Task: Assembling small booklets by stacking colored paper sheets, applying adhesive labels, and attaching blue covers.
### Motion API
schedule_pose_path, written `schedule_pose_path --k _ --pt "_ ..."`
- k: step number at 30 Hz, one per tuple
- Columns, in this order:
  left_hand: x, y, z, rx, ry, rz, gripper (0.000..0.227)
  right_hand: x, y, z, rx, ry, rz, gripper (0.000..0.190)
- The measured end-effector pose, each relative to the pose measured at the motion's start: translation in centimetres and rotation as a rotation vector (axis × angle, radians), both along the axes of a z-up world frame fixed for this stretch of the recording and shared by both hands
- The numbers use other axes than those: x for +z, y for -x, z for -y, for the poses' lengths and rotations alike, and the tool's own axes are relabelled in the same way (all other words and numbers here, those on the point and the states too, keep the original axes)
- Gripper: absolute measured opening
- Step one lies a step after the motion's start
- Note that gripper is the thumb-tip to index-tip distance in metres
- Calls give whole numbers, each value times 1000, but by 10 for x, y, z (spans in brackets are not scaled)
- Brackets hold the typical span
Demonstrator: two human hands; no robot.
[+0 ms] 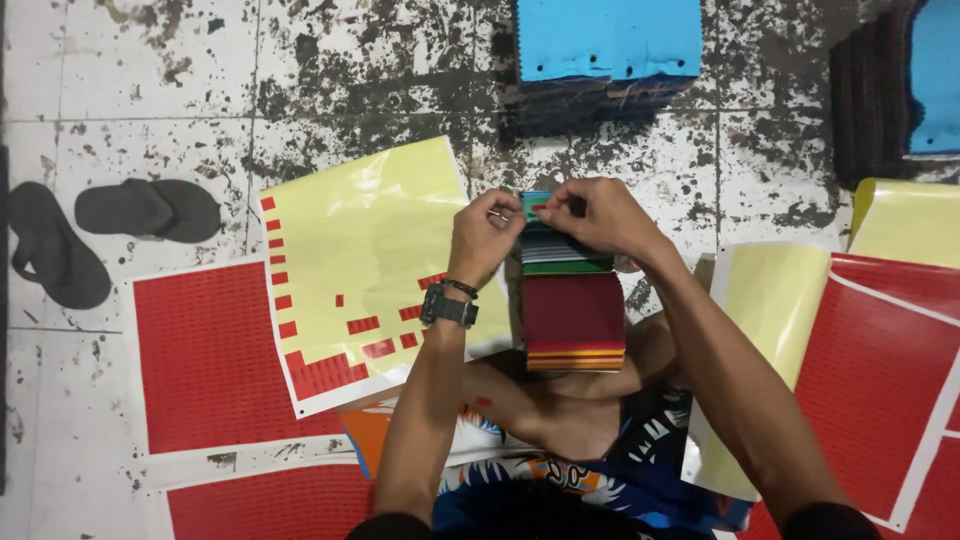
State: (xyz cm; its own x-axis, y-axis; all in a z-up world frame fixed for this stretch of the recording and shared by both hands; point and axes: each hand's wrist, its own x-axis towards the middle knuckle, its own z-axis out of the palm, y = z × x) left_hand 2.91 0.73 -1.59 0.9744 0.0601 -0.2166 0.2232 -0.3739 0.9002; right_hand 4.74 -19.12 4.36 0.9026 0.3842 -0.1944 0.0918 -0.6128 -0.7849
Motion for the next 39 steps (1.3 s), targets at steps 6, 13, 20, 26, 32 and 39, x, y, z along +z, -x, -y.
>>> schedule_pose_path --k 6,13,20,26,32,39 --pt "-13 -5 -4 -28 -71 -58 13 -25 -1 -9 -104 63 22 13" --pt "21 6 -3 -16 -83 -100 13 -37 -5 -12 -151 96 5 12" --pt "27 8 -4 4 -32 -82 15 -46 -10 -15 -151 178 33 12" --pt "3 -9 -5 -23 -10 -37 24 -59 -14 -20 -140 382 63 18" --pt "15 -10 -2 -18 -120 -135 27 -47 -16 -23 -175 532 55 22" --pt "16 -3 1 -94 -203 202 14 -48 -4 23 -55 367 507 26"
